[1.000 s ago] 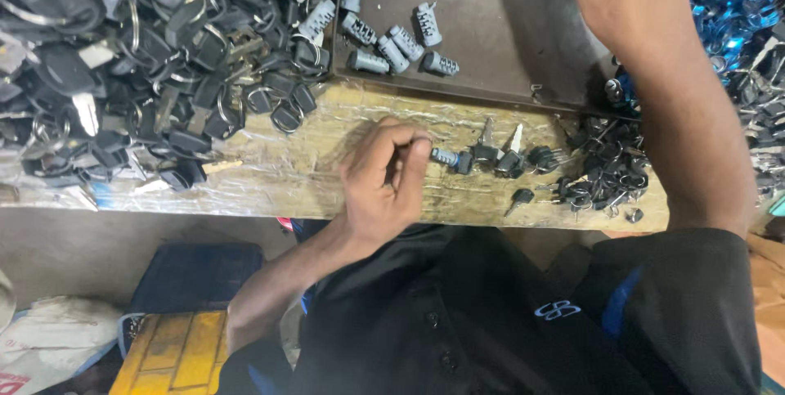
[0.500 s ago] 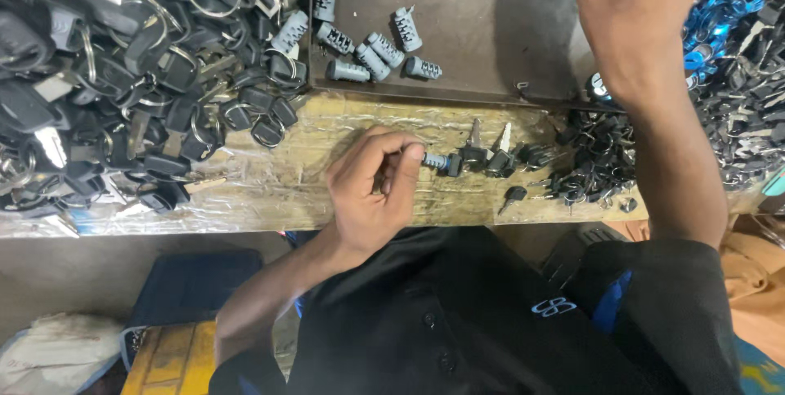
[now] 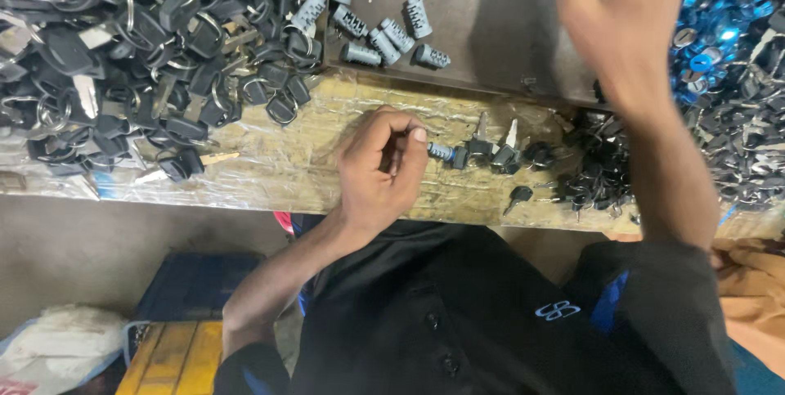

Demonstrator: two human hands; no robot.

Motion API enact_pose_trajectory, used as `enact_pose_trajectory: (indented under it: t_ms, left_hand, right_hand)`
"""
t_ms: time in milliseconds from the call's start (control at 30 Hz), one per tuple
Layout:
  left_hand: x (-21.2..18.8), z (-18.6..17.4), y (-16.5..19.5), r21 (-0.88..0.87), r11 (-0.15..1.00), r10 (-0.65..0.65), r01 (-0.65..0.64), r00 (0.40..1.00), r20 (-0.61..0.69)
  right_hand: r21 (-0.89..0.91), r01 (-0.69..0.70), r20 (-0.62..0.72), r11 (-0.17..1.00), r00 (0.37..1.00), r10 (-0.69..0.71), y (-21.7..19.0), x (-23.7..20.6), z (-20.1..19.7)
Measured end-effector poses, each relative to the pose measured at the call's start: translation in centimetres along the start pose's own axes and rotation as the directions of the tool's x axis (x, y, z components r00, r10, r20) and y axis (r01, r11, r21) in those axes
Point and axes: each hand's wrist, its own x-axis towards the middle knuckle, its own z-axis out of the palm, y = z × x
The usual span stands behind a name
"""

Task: The person picks up lock cylinders and keys from a workbench covered with piles of keys and lock parts, inserts and turns keys inside the cylinders, and places the matched sets back on the bench, working through them one at a time by hand.

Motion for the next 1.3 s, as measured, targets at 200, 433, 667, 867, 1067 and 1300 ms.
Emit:
enact_pose_trajectory:
  t_ms: [200, 433, 667, 867, 1067, 1300]
  left_hand:
    - [-0.7, 0.7, 0.6, -0.297, 0.941, -0.101, 0.159, 0.974, 0.202]
    - [0.4, 2.7, 1.2, -0.501, 0.750, -0.308, 0.431, 0.899, 0.311]
    - [0.5, 1.5, -1.0, -0.855, 0.389, -0.254, 0.343, 0.932, 0.258]
    - [-0.4, -0.8, -1.3, -0.747, 0.656, -0.171, 0.110, 0.985, -0.005]
    - [0.2, -2.8, -1.7, -0.568, 0.822, -0.063, -0.041, 0.985, -0.162]
    - [-0.5, -3.1, -2.7, -0.525, 0.830, 0.090, -0.187, 0.974, -0.206]
  right_hand:
    - [0.786, -0.234, 0.114, 0.573, 0.965, 0.237, -8.9, -7.6, -4.0]
    - [0.912, -0.328, 0.172, 0.246, 0.850, 0.498, -10.3, -7.9, -1.6]
    - [0.816, -0.277, 0.038, 0.508, 0.901, 0.432, -10.4, -12.4, -0.8]
    - [0.286, -0.031, -0.138, 0.958, 0.988, 0.073, -12.2, -12.6, 0.8]
    - [-0.179, 0.149, -0.208, 0.972, 0.960, -0.186, -11.1, -12.5, 3.7]
    - [-0.244, 0.109, -0.236, 0.964, 0.957, -0.168, -8.3, -14.5, 2.4]
